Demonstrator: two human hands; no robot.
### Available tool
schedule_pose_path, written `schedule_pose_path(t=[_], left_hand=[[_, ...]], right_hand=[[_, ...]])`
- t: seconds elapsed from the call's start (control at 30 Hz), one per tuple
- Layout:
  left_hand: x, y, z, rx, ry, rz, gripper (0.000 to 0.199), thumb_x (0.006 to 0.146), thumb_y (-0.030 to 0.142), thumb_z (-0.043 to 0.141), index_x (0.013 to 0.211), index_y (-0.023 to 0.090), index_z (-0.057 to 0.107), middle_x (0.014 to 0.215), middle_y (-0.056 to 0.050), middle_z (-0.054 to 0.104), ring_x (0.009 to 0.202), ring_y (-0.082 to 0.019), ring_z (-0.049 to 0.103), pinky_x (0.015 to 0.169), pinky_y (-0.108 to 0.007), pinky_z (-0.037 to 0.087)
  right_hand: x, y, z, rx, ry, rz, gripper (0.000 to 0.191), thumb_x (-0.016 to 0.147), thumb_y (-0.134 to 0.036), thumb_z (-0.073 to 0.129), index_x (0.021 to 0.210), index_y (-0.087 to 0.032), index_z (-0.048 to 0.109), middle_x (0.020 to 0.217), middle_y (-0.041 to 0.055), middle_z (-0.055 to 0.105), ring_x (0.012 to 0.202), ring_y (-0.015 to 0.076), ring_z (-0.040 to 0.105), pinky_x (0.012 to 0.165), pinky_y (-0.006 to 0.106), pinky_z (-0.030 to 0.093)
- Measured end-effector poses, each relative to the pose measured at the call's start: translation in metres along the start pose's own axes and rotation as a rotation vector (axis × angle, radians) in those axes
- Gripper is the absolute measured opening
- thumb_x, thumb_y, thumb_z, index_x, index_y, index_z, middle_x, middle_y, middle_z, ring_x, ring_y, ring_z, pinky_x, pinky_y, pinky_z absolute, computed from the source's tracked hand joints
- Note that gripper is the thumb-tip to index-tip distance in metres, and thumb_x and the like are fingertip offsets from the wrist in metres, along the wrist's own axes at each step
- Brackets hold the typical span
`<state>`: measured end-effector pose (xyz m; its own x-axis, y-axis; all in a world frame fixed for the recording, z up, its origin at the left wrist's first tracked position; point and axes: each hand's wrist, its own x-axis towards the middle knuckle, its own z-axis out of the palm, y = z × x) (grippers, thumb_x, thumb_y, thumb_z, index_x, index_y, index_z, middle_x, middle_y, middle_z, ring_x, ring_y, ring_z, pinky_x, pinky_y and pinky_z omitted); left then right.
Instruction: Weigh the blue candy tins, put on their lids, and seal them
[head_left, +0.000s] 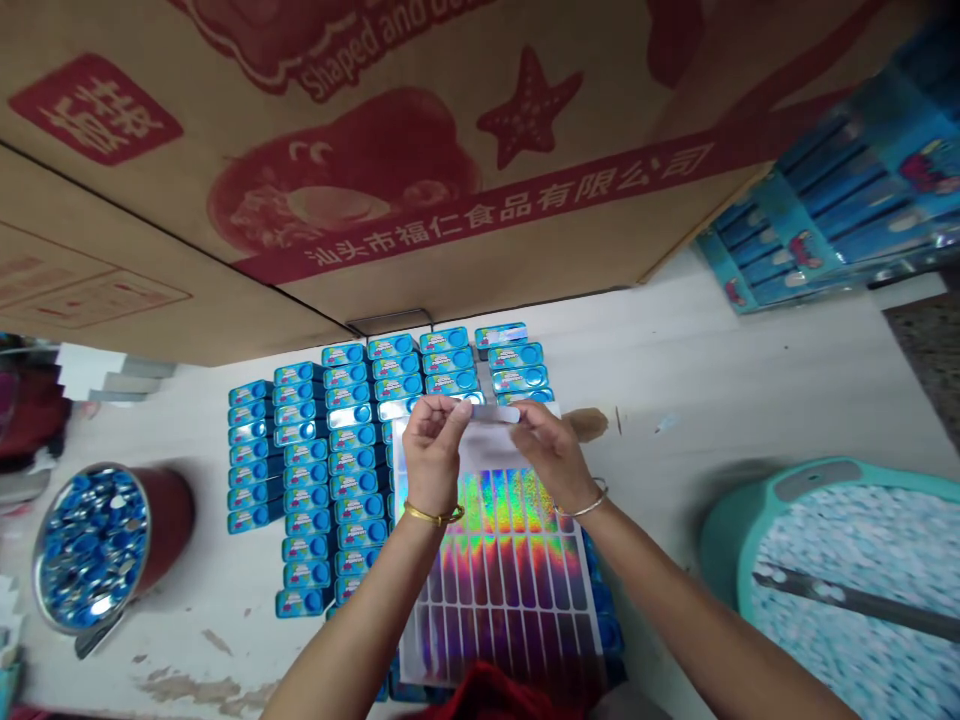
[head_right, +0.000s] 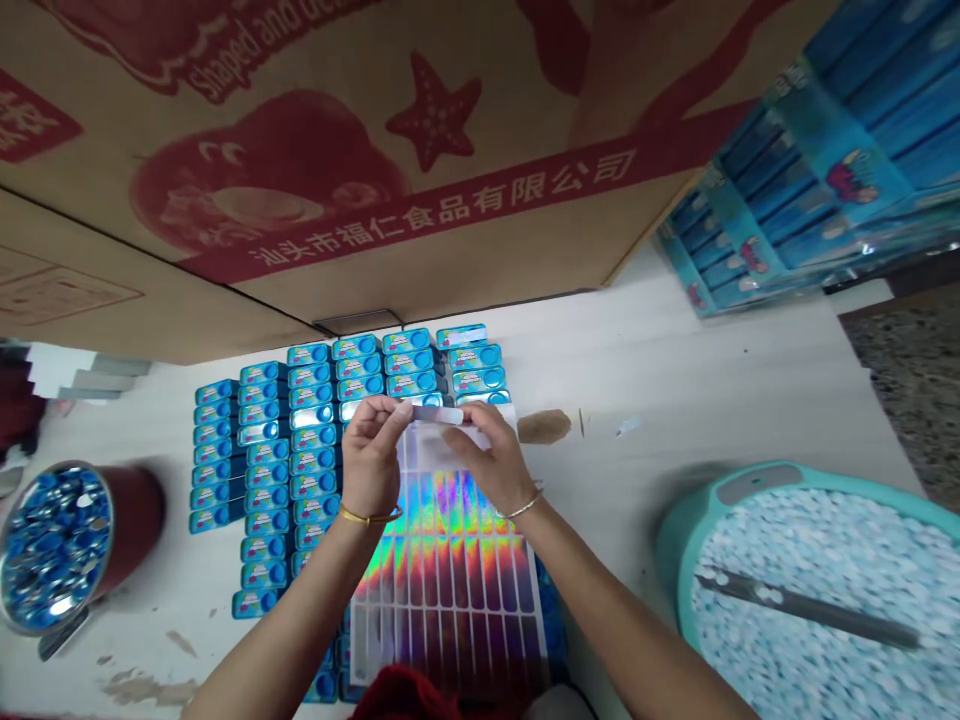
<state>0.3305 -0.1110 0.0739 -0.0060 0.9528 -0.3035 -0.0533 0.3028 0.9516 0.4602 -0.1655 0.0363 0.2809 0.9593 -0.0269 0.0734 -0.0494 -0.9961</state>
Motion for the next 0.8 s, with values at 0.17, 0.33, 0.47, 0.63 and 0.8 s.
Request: schedule_pose_path(t=[0.17,0.33,0.47,0.63,0.8], left_hand=[[0.02,-0.02,0.025,0.054,-0.065,0.007,0.02,0.071,0.031,0.073,0.072,0.017,0.06,0.069,0.001,0.058,0.066,-0.01,0.053,0.068,-0.024,0.043],[0.052,-0.04,0.054,0.35,-0.036,0.321,0.012,0.073,0.022,0.067,0.065,0.019,0.06,0.077,-0.002,0.058,0.079,-0.015,0.055,0.08,-0.031,0.044],[0.069,-0.047,0.072,0.638,0.057,0.396,0.009,0.075,0.02,0.066,0.067,0.019,0.061,0.086,-0.003,0.057,0.092,-0.02,0.054,0.088,-0.037,0.039],[0.074,-0.05,0.08,0.968,0.082,0.386,0.008,0.078,0.021,0.062,0.071,0.02,0.06,0.097,-0.004,0.057,0.097,-0.024,0.051,0.086,-0.04,0.034],[0.077,-0.048,0.079,1.139,0.101,0.346,0.026,0.075,0.028,0.066,0.098,0.022,0.054,0.109,-0.007,0.053,0.105,-0.028,0.049,0.085,-0.04,0.034]], right_hand=[[0.015,-0.001,-0.021,-0.132,0.117,0.085,0.031,0.092,-0.041,0.048,0.071,-0.02,0.059,0.067,0.0003,0.063,0.065,0.0148,0.057,0.064,0.027,0.043],[0.054,0.02,-0.057,-0.468,0.088,-0.011,0.032,0.09,-0.037,0.047,0.064,-0.02,0.056,0.06,0.0004,0.058,0.058,0.0138,0.051,0.062,0.027,0.037],[0.079,0.032,-0.065,-0.647,0.058,-0.009,0.031,0.088,-0.032,0.045,0.061,-0.019,0.054,0.059,0.0009,0.058,0.058,0.0143,0.05,0.065,0.029,0.033],[0.093,0.043,-0.062,-0.766,0.008,0.018,0.031,0.088,-0.027,0.043,0.059,-0.019,0.051,0.062,0.0012,0.059,0.066,0.0161,0.054,0.074,0.032,0.031],[0.09,0.062,-0.058,-0.577,0.09,0.09,0.018,0.083,-0.031,0.052,0.083,-0.02,0.066,0.063,-0.0008,0.056,0.061,0.0151,0.052,0.069,0.031,0.037]])
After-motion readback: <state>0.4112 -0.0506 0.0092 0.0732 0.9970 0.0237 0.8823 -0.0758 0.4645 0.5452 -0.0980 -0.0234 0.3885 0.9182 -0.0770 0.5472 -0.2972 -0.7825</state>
